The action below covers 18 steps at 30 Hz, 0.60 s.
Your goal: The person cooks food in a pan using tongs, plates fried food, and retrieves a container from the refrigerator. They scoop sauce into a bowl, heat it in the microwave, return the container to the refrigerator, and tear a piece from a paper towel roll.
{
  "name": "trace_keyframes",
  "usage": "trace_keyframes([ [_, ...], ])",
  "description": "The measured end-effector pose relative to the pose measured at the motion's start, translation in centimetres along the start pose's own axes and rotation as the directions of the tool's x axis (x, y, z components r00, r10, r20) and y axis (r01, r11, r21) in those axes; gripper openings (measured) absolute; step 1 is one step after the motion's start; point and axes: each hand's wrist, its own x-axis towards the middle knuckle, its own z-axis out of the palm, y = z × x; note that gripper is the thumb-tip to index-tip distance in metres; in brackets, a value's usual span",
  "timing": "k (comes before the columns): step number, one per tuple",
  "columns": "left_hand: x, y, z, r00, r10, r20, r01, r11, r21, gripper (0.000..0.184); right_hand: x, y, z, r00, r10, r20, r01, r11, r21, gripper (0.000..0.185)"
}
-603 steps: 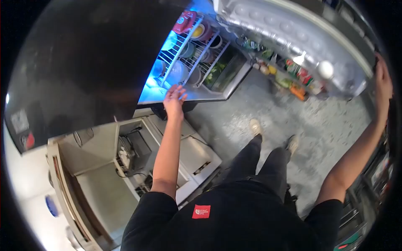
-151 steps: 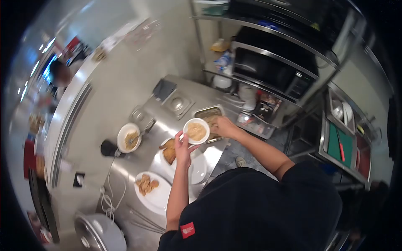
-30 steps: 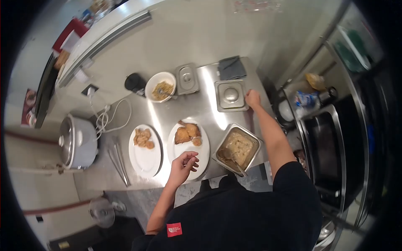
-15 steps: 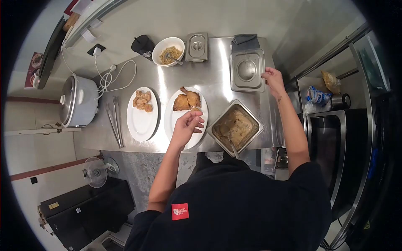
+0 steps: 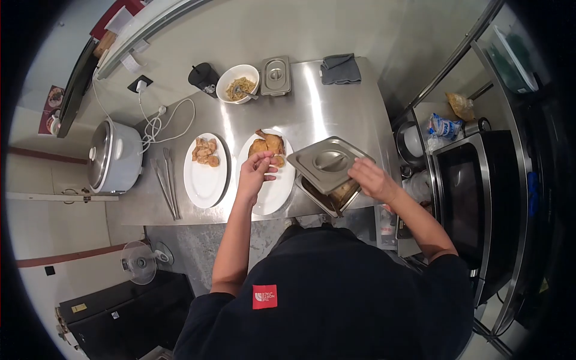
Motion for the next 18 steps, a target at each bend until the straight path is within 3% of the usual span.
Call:
trace_keyframes([
  [4,0.9,-3.3,-0.1,0.996,0.078,0.040,-0.084,0.977,0.198,0.019,-3.8,-0.7,1.6,0.992,-0.020,0.122,0.020,1.000,0.008,0.024],
  [7,1.9,-5.3,2.0,0.921,0.382,0.078,-0.366,0.780,0.508,0.022,-4.9,-0.2,2.1,0.985,-0.019,0.170,0.012,0.999,0.045,0.022],
  [13,1.7,-5.6,5.3,0.925,0.316,0.213,-0.368,0.597,0.713,0.030,-5.6,-0.6,1.4,0.946,0.015,0.325,-0.054,0.992,0.114,0.022],
  [15,1.4,-5.7,5.8,0.938,0.274,0.211,-0.336,0.575,0.746,0.035,-4.7,-1.1,0.2,0.936,0.113,0.334,-0.139,0.989,0.054,0.031],
  [16,1.3,-6.1,5.7,0.940,0.279,0.194,-0.326,0.576,0.750,0.035,-4.3,-1.6,-0.3,0.938,0.096,0.334,-0.124,0.990,0.064,0.031],
  [18,1.5,-7.3,5.3,0.883,0.413,0.222,-0.430,0.524,0.735,0.038,-4.6,-3.2,-0.6,0.920,0.389,0.044,-0.391,0.919,0.058,0.033],
])
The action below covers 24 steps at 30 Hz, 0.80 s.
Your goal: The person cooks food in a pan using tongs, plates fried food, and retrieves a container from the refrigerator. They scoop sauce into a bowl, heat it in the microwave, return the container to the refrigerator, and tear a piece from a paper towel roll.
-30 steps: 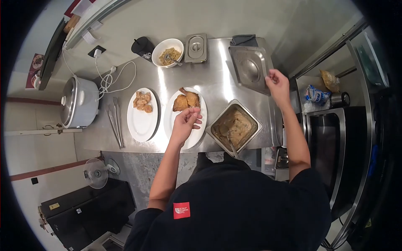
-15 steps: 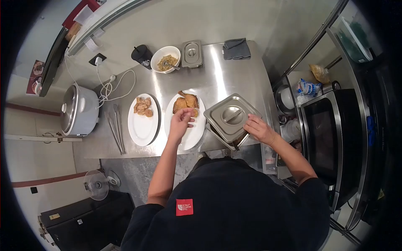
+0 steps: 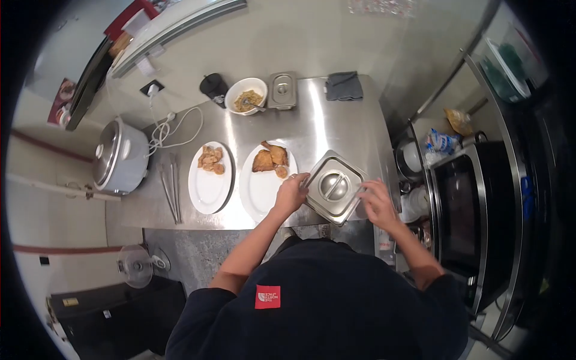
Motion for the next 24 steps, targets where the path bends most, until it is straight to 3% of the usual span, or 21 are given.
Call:
trace_keyframes([
  [1,0.0,-0.7,0.2,0.999,0.006,0.039,-0.005,0.999,-0.032,0.044,-1.4,0.2,1.2,0.963,0.214,-0.164,-0.202,0.976,0.086,0.034],
  [3,-0.5,-0.3,0.3,1.000,-0.001,-0.002,0.001,0.999,-0.041,0.046,-2.0,-0.5,3.4,0.750,0.588,-0.303,-0.516,0.807,0.288,0.027],
  [4,-0.8,-0.1,0.4,1.000,0.016,-0.014,-0.017,0.998,-0.053,0.049,-2.7,0.0,4.6,0.619,0.785,-0.033,-0.593,0.494,0.636,0.025],
  [5,-1.1,-0.6,1.3,1.000,-0.025,-0.008,0.025,0.998,-0.061,0.051,-2.9,0.6,5.4,0.486,0.811,0.325,-0.613,0.052,0.788,0.024],
  [7,-1.2,-0.2,2.1,0.982,-0.178,0.062,0.181,0.983,-0.042,0.053,-1.8,0.3,6.4,0.433,0.804,0.407,-0.729,0.047,0.682,0.029],
  [10,-1.4,-1.6,3.9,0.988,-0.144,-0.052,0.139,0.987,-0.082,0.056,-1.6,2.2,7.0,0.435,0.762,0.479,-0.771,0.041,0.636,0.019],
  [11,-1.5,-1.1,3.3,0.980,-0.197,-0.006,0.196,0.976,-0.091,0.055,-1.6,2.8,7.0,0.448,0.746,0.493,-0.770,0.042,0.636,0.018],
  [13,-1.7,0.1,1.8,0.967,-0.251,0.039,0.254,0.957,-0.138,0.054,-0.5,0.8,5.7,0.554,0.673,0.490,-0.660,-0.004,0.751,0.017],
  [15,-3.5,1.0,0.6,0.958,-0.286,0.000,0.281,0.942,-0.185,0.053,0.1,-0.2,4.2,0.641,0.610,0.466,-0.627,0.065,0.776,0.021],
  [18,-6.4,1.8,-2.7,0.966,-0.246,-0.084,0.205,0.919,-0.337,0.052,2.1,-3.3,3.0,0.743,0.501,0.443,-0.583,0.161,0.796,0.029],
  [20,-9.3,2.2,-5.4,0.909,-0.418,-0.007,0.308,0.682,-0.664,0.051,3.8,-7.2,2.6,0.751,0.474,0.460,-0.591,0.172,0.788,0.021],
  [21,-10.8,2.2,-6.6,0.888,-0.459,-0.038,0.270,0.586,-0.764,0.044,4.5,-9.2,2.7,0.764,0.461,0.452,-0.585,0.197,0.787,0.021],
  [22,-12.6,2.2,-8.0,0.876,-0.477,-0.073,0.255,0.586,-0.769,0.044,5.1,-11.0,3.2,0.776,0.444,0.448,-0.579,0.219,0.785,0.021],
  [24,-17.2,1.8,-10.9,0.831,-0.555,0.048,0.143,0.130,-0.981,0.038,5.6,-13.7,5.4,0.791,0.358,0.496,-0.594,0.253,0.764,0.022],
])
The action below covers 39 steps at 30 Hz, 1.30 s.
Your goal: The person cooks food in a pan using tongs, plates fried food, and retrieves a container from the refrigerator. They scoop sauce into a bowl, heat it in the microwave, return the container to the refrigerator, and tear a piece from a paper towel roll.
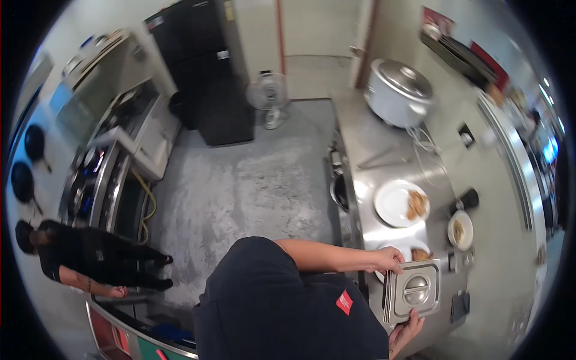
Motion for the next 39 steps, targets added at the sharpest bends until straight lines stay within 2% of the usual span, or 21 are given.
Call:
trace_keyframes([
  [2,-3.4,0.8,-4.0,0.994,0.053,-0.096,-0.059,0.997,-0.058,0.035,1.1,1.7,4.0,0.996,-0.031,0.088,0.034,0.999,-0.030,0.024],
  [4,-7.0,1.2,-8.1,0.989,0.023,-0.149,-0.068,0.951,-0.301,0.035,0.2,2.8,11.0,0.978,-0.037,0.205,0.038,0.999,0.000,0.027],
  [8,-14.4,1.3,-17.3,0.946,0.132,-0.298,-0.235,0.908,-0.347,0.032,-0.7,7.9,22.4,0.938,-0.013,0.347,-0.005,0.999,0.051,0.035],
  [10,-18.2,1.8,-21.7,0.865,0.137,-0.483,-0.304,0.909,-0.286,0.032,-1.0,11.0,27.5,0.915,0.113,0.388,-0.128,0.992,0.011,0.035],
  [13,-24.0,2.4,-27.1,0.784,0.120,-0.609,-0.381,0.868,-0.319,0.036,-2.7,13.9,36.2,0.823,0.192,0.535,-0.211,0.977,-0.027,0.033],
  [16,-29.8,2.8,-31.3,0.675,0.148,-0.723,-0.487,0.825,-0.286,0.037,-4.8,15.9,43.8,0.696,0.205,0.688,-0.242,0.969,-0.044,0.035],
  [18,-32.4,2.0,-34.4,0.538,0.114,-0.835,-0.553,0.795,-0.248,0.037,-6.0,17.5,48.6,0.617,0.221,0.755,-0.245,0.966,-0.083,0.035],
  [19,-33.5,1.8,-35.6,0.527,0.107,-0.843,-0.561,0.789,-0.251,0.037,-6.7,18.1,50.9,0.571,0.239,0.785,-0.273,0.958,-0.093,0.036],
  [20,-34.8,1.7,-36.8,0.444,0.145,-0.884,-0.657,0.724,-0.211,0.035,-6.8,19.2,53.1,0.540,0.265,0.799,-0.252,0.957,-0.147,0.033],
  [21,-36.0,1.6,-37.8,0.353,0.177,-0.919,-0.740,0.654,-0.159,0.034,-7.0,20.0,55.2,0.485,0.308,0.818,-0.269,0.943,-0.195,0.031],
  [22,-37.0,1.3,-39.3,0.342,0.169,-0.924,-0.740,0.654,-0.155,0.034,-7.4,20.8,57.5,0.429,0.348,0.834,-0.285,0.928,-0.241,0.028],
  [24,-39.2,0.7,-42.7,0.209,0.183,-0.961,-0.821,0.567,-0.070,0.030,-9.0,22.1,62.4,0.309,0.421,0.853,-0.356,0.883,-0.306,0.024],
  [26,-42.1,1.2,-45.6,0.146,0.131,-0.981,-0.837,0.545,-0.052,0.030,-11.2,23.6,67.6,0.243,0.418,0.876,-0.348,0.880,-0.324,0.023],
  [28,-44.5,0.6,-49.0,0.043,0.166,-0.985,-0.904,0.426,0.032,0.031,-12.4,25.6,72.5,0.146,0.440,0.886,-0.353,0.860,-0.369,0.023],
  [30,-46.8,0.2,-52.4,-0.012,0.129,-0.992,-0.918,0.391,0.061,0.033,-13.6,27.9,78.0,-0.008,0.447,0.895,-0.303,0.851,-0.428,0.023],
  [33,-51.8,2.2,-55.7,-0.220,0.104,-0.970,-0.914,0.326,0.243,0.032,-16.3,29.6,86.1,-0.187,0.492,0.850,-0.169,0.836,-0.521,0.022],
  [34,-53.7,2.7,-57.2,-0.243,0.109,-0.964,-0.905,0.331,0.266,0.032,-17.5,30.0,88.7,-0.267,0.485,0.833,-0.150,0.833,-0.533,0.021],
  [35,-55.2,2.8,-58.1,-0.296,0.102,-0.950,-0.897,0.312,0.313,0.032,-18.3,30.6,90.9,-0.284,0.483,0.828,-0.156,0.829,-0.537,0.021],
  [37,-57.9,3.0,-59.9,-0.393,0.076,-0.916,-0.873,0.281,0.398,0.030,-19.6,32.1,95.8,-0.512,0.469,0.720,-0.042,0.824,-0.566,0.021],
  [38,-59.3,3.0,-61.2,-0.400,0.061,-0.915,-0.875,0.270,0.401,0.030,-20.2,32.8,98.4,-0.520,0.479,0.707,-0.027,0.818,-0.574,0.021],
  [39,-60.6,2.7,-62.4,-0.446,0.046,-0.894,-0.863,0.243,0.443,0.030,-20.9,33.6,101.2,-0.592,0.510,0.624,0.079,0.807,-0.585,0.022],
])
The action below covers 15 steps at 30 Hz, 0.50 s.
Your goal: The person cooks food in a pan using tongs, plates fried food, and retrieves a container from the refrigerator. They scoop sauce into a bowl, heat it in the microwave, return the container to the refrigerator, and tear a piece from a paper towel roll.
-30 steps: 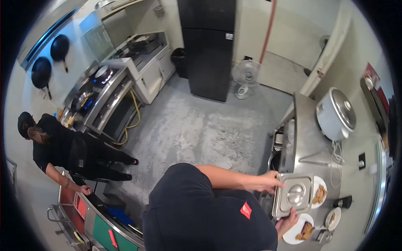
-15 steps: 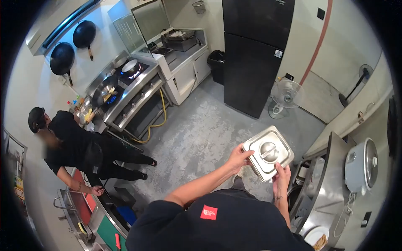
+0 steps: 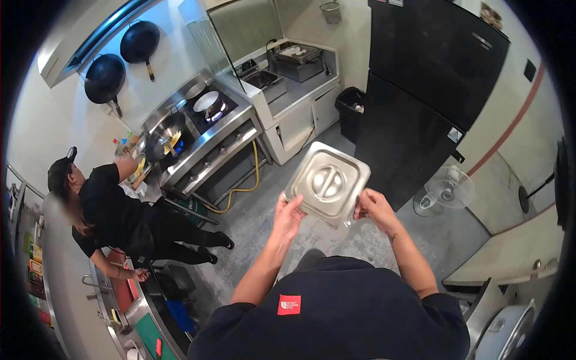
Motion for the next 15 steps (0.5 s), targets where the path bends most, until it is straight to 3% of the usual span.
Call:
trace_keyframes([
  [1,1.6,0.6,-0.4,0.999,0.046,-0.026,-0.047,0.999,-0.022,0.030,2.4,-1.1,-0.8,0.994,0.072,0.086,-0.065,0.995,-0.081,0.023],
  [3,4.6,1.6,-1.0,0.994,0.069,-0.085,-0.073,0.996,-0.053,0.023,7.1,-2.6,-2.8,0.990,0.107,0.092,-0.090,0.980,-0.180,0.018],
  [5,7.9,2.9,-1.7,0.985,0.098,-0.145,-0.109,0.992,-0.068,0.023,13.0,-2.2,-5.7,0.989,-0.135,0.052,0.140,0.808,-0.572,0.017],
  [7,11.7,3.5,-3.4,0.981,0.106,-0.160,-0.118,0.990,-0.071,0.024,17.8,-4.5,-6.4,0.960,-0.281,-0.005,0.180,0.627,-0.758,0.017],
  [9,15.7,4.5,-4.3,0.979,0.121,-0.163,-0.131,0.990,-0.052,0.024,22.9,-6.1,-7.5,0.915,-0.403,0.002,0.187,0.419,-0.888,0.013],
  [11,19.7,5.3,-5.6,0.981,0.111,-0.159,-0.120,0.992,-0.044,0.023,28.2,-7.1,-9.2,0.857,-0.502,0.114,0.155,0.041,-0.987,0.014],
  [13,24.2,6.1,-6.7,0.991,0.059,-0.119,-0.062,0.998,-0.024,0.024,33.6,-9.1,-10.5,0.899,-0.432,0.079,-0.021,-0.223,-0.975,0.013],
  [15,27.9,7.6,-6.2,0.993,0.036,-0.115,-0.039,0.999,-0.031,0.027,39.1,-9.3,-14.8,0.820,-0.490,0.297,-0.014,-0.536,-0.844,0.020],
])
